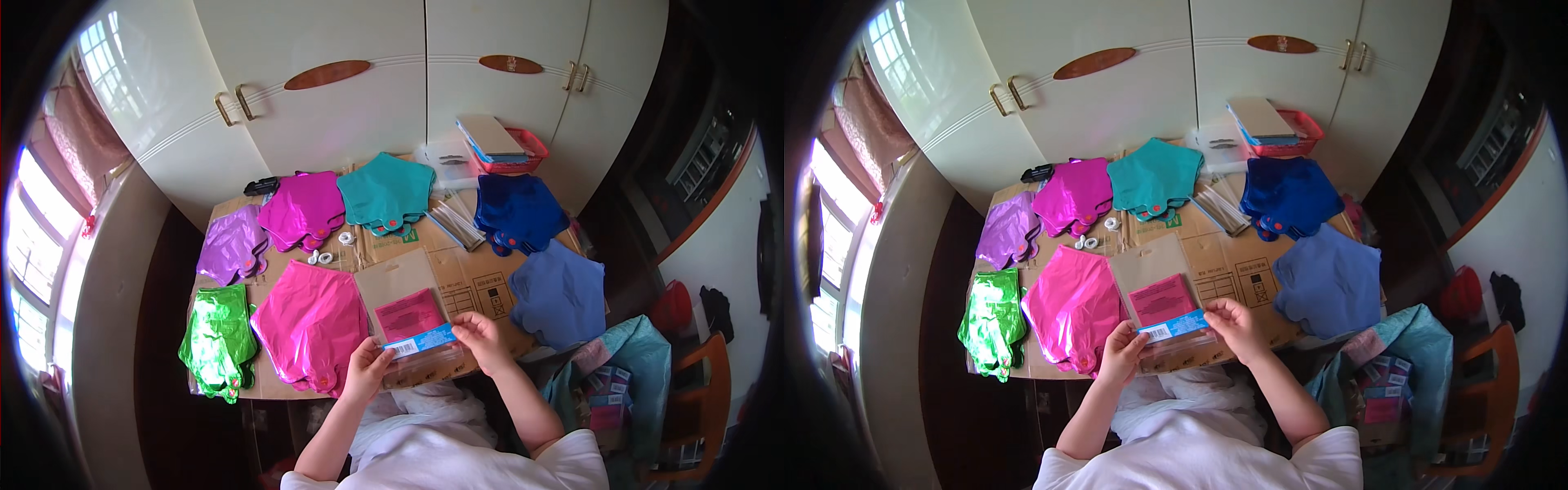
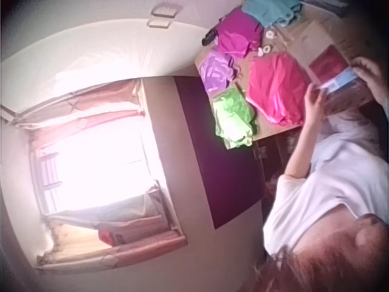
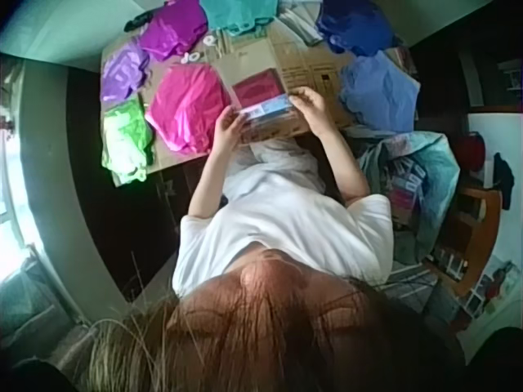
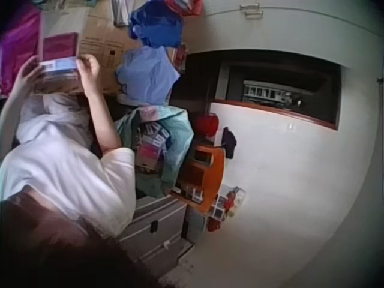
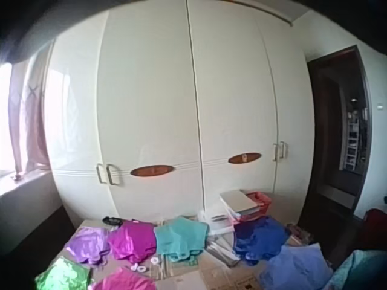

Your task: Folding colorful fabric items around cardboard inserts and placing them into plastic packaging bags.

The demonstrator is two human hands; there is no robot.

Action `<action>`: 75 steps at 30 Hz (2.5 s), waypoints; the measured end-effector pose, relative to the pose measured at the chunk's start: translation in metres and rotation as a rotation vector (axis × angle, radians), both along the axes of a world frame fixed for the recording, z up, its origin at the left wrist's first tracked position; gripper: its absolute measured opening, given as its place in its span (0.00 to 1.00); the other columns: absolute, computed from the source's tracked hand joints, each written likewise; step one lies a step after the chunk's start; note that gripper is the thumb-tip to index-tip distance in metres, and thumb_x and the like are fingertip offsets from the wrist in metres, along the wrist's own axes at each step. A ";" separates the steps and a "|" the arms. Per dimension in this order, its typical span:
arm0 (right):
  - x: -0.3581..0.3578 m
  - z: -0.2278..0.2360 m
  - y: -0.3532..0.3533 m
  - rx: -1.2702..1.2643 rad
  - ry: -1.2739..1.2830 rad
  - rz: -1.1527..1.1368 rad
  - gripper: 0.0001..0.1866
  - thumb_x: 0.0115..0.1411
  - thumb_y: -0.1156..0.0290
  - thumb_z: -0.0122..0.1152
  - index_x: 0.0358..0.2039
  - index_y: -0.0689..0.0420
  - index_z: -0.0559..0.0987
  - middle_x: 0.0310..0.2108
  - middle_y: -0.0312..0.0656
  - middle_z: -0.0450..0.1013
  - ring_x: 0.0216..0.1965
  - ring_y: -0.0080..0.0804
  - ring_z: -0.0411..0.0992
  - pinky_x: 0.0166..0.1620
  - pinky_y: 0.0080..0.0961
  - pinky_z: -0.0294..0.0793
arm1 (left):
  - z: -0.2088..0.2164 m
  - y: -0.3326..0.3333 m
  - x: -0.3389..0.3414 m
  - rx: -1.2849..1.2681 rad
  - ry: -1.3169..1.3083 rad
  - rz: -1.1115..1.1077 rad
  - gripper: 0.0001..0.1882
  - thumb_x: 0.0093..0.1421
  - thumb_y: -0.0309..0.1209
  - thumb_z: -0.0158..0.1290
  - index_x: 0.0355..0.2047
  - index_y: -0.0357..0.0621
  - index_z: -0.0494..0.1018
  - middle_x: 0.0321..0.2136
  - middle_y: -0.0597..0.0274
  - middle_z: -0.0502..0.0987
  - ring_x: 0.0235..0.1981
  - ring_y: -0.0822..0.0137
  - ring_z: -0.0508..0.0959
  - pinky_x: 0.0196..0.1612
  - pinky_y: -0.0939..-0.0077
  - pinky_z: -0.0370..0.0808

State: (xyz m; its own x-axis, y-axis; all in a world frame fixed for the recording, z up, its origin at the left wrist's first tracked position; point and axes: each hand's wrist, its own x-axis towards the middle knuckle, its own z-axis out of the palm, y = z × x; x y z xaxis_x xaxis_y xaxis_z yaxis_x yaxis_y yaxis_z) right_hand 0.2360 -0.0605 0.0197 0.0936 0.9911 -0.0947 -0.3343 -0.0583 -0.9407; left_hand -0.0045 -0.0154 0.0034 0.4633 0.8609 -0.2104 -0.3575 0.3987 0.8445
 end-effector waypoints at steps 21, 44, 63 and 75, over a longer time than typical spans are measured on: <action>0.009 0.000 0.006 0.052 -0.527 -0.010 0.07 0.55 0.72 0.62 0.28 0.62 0.77 0.20 0.33 0.74 0.22 0.14 0.69 0.28 0.16 0.69 | 0.002 -0.002 0.005 0.141 0.032 -0.033 0.13 0.63 0.22 0.49 0.48 0.34 0.65 0.41 0.52 0.76 0.41 0.68 0.78 0.45 0.72 0.78; 0.101 -0.014 0.172 0.113 -1.459 -0.331 0.09 0.48 0.66 0.64 0.23 0.59 0.78 0.27 0.49 0.76 0.32 0.46 0.75 0.37 0.39 0.75 | 0.025 0.015 0.039 1.652 1.236 -0.162 0.12 0.52 0.36 0.58 0.34 0.45 0.74 0.35 0.60 0.79 0.38 0.64 0.80 0.40 0.71 0.78; 0.022 0.034 -0.072 0.388 -1.111 -0.014 0.18 0.47 0.81 0.59 0.40 0.53 0.80 0.18 0.39 0.68 0.17 0.33 0.69 0.23 0.28 0.71 | 0.014 0.014 0.043 1.719 1.223 -0.038 0.05 0.51 0.27 0.52 0.29 0.41 0.72 0.35 0.54 0.80 0.38 0.61 0.81 0.39 0.70 0.79; -0.021 -0.007 -0.062 0.402 -1.391 -0.030 0.15 0.48 0.75 0.60 0.39 0.56 0.79 0.21 0.40 0.69 0.23 0.37 0.73 0.28 0.31 0.76 | 0.011 0.010 0.041 1.721 1.263 -0.072 0.10 0.49 0.30 0.53 0.32 0.42 0.72 0.39 0.53 0.79 0.42 0.60 0.80 0.43 0.70 0.78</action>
State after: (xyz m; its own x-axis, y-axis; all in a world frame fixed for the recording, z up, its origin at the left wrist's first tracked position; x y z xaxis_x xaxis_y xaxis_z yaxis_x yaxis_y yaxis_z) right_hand 0.2147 -0.1224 0.0128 -0.1028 0.9242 0.3678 0.8504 0.2735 -0.4495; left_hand 0.0360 -0.0052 0.0146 0.7721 0.4761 0.4209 0.5242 -0.8516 0.0015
